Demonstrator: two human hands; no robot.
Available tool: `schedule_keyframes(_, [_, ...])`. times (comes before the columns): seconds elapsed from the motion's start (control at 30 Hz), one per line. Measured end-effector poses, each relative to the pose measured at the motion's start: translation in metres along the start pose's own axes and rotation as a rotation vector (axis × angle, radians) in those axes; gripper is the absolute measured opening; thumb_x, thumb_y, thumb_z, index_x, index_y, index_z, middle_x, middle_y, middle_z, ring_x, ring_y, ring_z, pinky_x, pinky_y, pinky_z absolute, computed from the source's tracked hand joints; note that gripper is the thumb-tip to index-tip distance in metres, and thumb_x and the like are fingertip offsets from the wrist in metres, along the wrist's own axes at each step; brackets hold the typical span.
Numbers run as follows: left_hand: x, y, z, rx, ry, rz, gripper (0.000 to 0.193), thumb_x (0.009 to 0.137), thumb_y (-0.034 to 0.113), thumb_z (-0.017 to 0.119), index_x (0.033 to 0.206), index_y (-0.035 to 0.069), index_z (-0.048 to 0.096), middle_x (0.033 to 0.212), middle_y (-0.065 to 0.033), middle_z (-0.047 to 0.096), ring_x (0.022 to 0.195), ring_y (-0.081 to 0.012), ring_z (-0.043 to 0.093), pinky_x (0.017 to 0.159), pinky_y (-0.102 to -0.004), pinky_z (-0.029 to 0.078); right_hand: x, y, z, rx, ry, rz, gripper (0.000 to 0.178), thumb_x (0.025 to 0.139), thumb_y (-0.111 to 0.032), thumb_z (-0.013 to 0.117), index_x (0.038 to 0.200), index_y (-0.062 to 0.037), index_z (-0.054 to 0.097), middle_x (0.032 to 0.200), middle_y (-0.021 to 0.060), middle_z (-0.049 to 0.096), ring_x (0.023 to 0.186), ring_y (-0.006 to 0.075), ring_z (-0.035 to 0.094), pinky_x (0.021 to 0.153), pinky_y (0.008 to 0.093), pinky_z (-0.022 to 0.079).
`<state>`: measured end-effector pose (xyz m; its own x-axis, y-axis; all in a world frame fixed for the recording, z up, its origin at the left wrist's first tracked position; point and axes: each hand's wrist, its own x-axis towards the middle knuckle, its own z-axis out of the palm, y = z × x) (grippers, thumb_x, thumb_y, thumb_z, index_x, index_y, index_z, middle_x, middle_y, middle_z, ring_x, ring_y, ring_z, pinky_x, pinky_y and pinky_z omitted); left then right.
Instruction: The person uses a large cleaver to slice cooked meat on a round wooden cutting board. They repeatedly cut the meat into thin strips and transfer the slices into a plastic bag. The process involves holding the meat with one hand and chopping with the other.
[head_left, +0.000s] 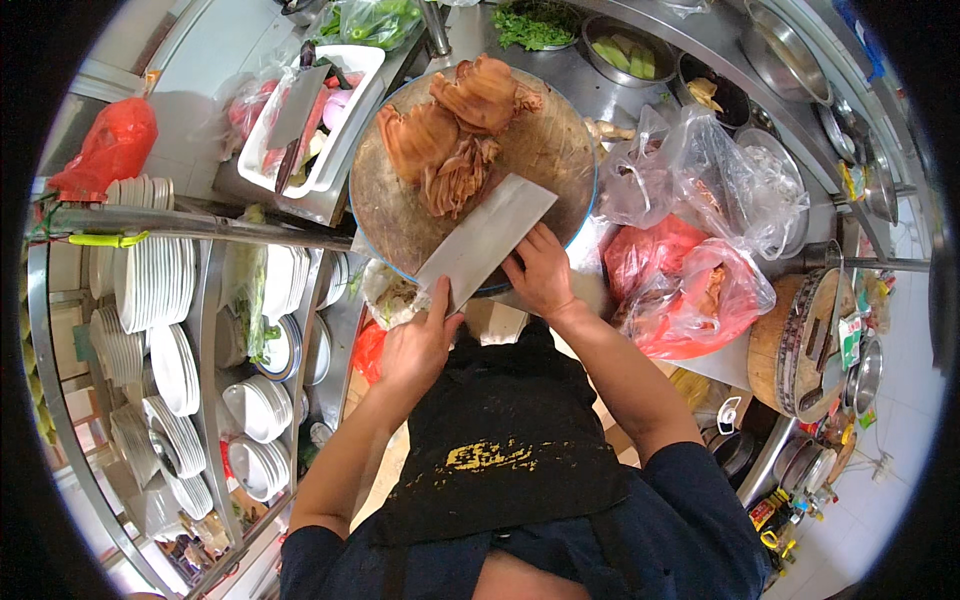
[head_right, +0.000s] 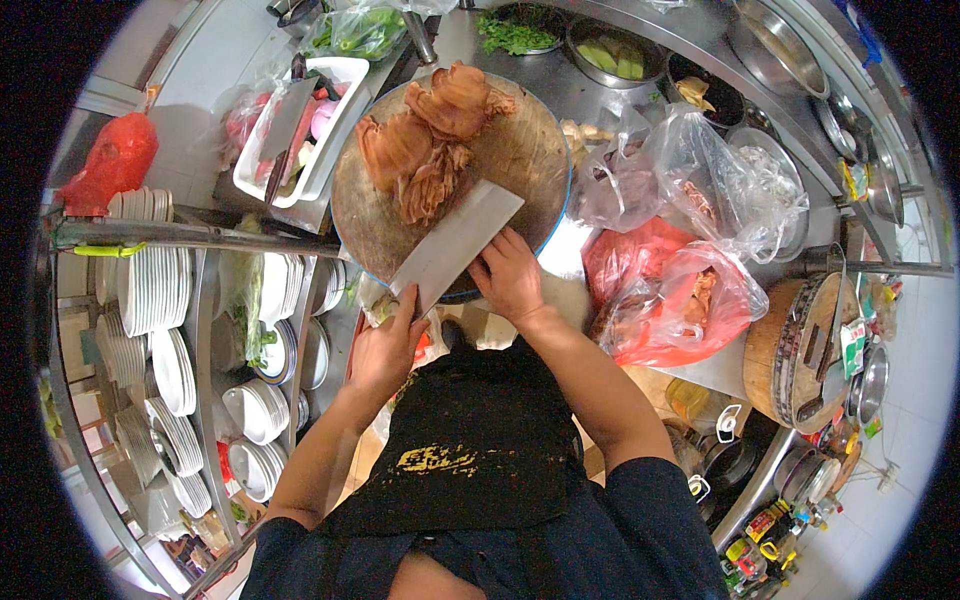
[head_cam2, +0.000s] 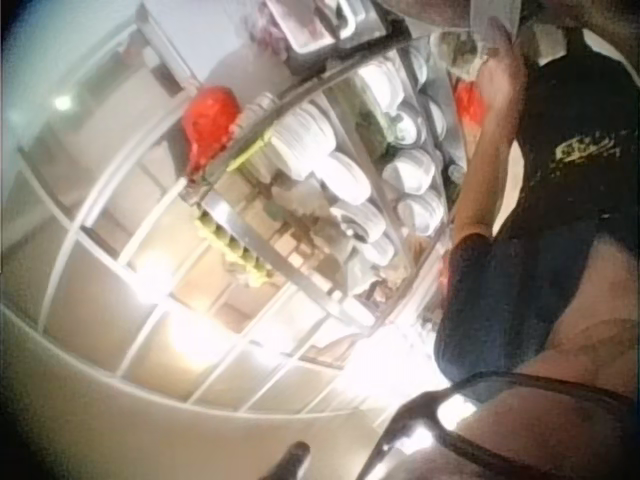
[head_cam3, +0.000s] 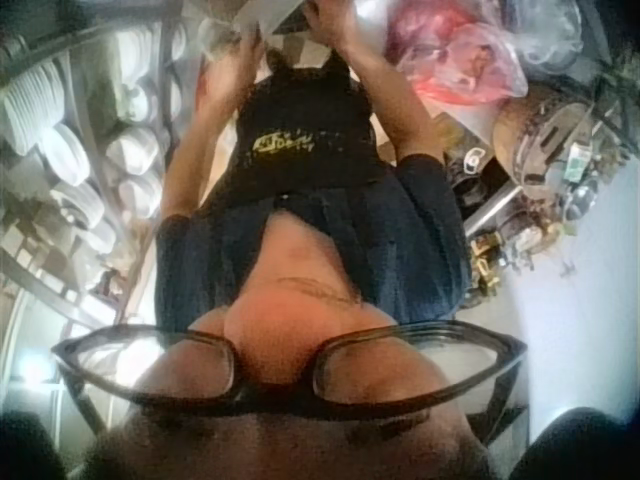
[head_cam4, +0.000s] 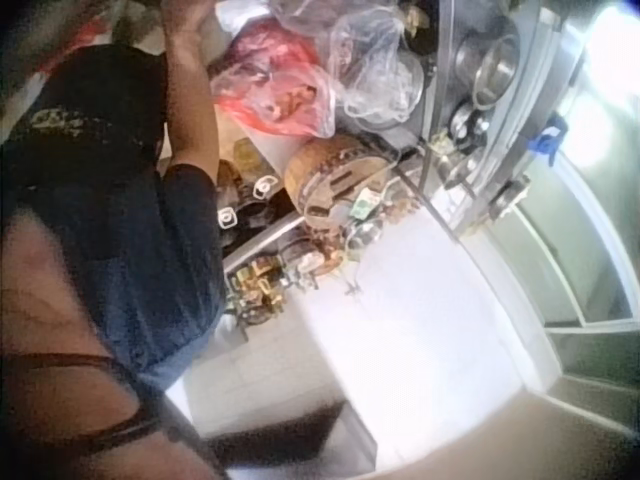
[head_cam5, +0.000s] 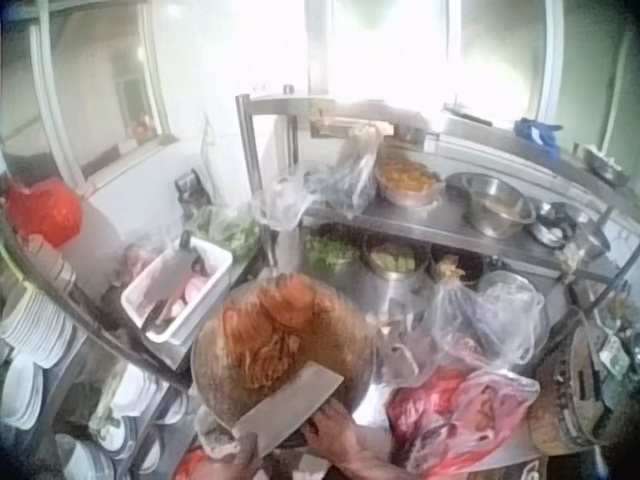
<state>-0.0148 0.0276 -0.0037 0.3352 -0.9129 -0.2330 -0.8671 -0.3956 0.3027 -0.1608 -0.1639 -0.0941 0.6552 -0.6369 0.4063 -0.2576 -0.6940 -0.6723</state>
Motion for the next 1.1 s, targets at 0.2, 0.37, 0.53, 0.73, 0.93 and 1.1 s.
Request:
schedule_keyframes(0.2, [0.053,0.019,0.016,-0.044,0.012,-0.035,0.060,0.106,0.043,0.053,0.156,0.011,0.042,0.083,-0.0261,0.072,0.074,-0.0466,0.071,0.065,-0.0578,0.055,0.004,0.000,0.003,0.012,0.070,-0.043,0.027,0.082,-0.009,0.075,0.108,-0.0030,0.071,0.113,0.0162,0.070,0.113,0.0396,0.063,0.097,0.0458,0.053])
schedule_keyframes(0.37, [0.060,0.011,-0.013,-0.165,-0.011,-0.027,0.055,0.108,0.043,0.050,0.153,0.013,0.046,0.089,-0.0294,0.071,0.081,-0.0509,0.069,0.071,-0.0611,0.053,0.007,-0.002,-0.003,0.055,0.122,-0.095,0.025,0.084,-0.009,0.074,0.108,-0.0020,0.071,0.116,0.0170,0.071,0.116,0.0398,0.064,0.100,0.0461,0.052])
schedule_keyframes(0.53, [0.000,0.003,-0.024,-0.070,0.004,0.011,0.057,0.104,0.038,0.059,0.155,0.016,0.046,0.088,-0.0273,0.072,0.080,-0.0478,0.071,0.070,-0.0560,0.055,0.001,0.004,-0.004,-0.010,0.071,-0.063,0.028,0.082,-0.011,0.076,0.109,-0.0021,0.072,0.117,0.0184,0.071,0.116,0.0415,0.064,0.100,0.0469,0.053])
schedule_keyframes(0.73, [-0.017,0.001,-0.012,0.008,-0.028,-0.010,0.060,0.103,0.038,0.061,0.156,0.014,0.044,0.083,-0.0220,0.073,0.069,-0.0429,0.071,0.062,-0.0528,0.056,-0.003,0.007,-0.001,0.032,0.031,-0.019,0.034,0.077,-0.010,0.077,0.110,-0.0030,0.073,0.116,0.0175,0.071,0.113,0.0414,0.064,0.097,0.0471,0.054])
schedule_keyframes(0.93, [0.007,0.006,0.004,-0.019,-0.023,-0.006,0.062,0.104,0.040,0.059,0.154,0.007,0.043,0.074,-0.0209,0.071,0.066,-0.0416,0.071,0.059,-0.0539,0.055,0.004,0.001,-0.002,0.030,0.071,-0.037,0.032,0.076,-0.009,0.078,0.107,-0.0035,0.073,0.113,0.0158,0.071,0.110,0.0404,0.065,0.094,0.0466,0.055])
schedule_keyframes(1.1, [0.061,0.022,0.011,-0.071,0.005,0.023,0.063,0.106,0.046,0.053,0.154,0.008,0.043,0.077,-0.0240,0.072,0.070,-0.0443,0.071,0.064,-0.0570,0.056,0.002,0.005,-0.002,0.020,0.021,-0.026,0.028,0.080,-0.008,0.078,0.108,-0.0034,0.073,0.113,0.0153,0.071,0.110,0.0400,0.065,0.095,0.0454,0.054])
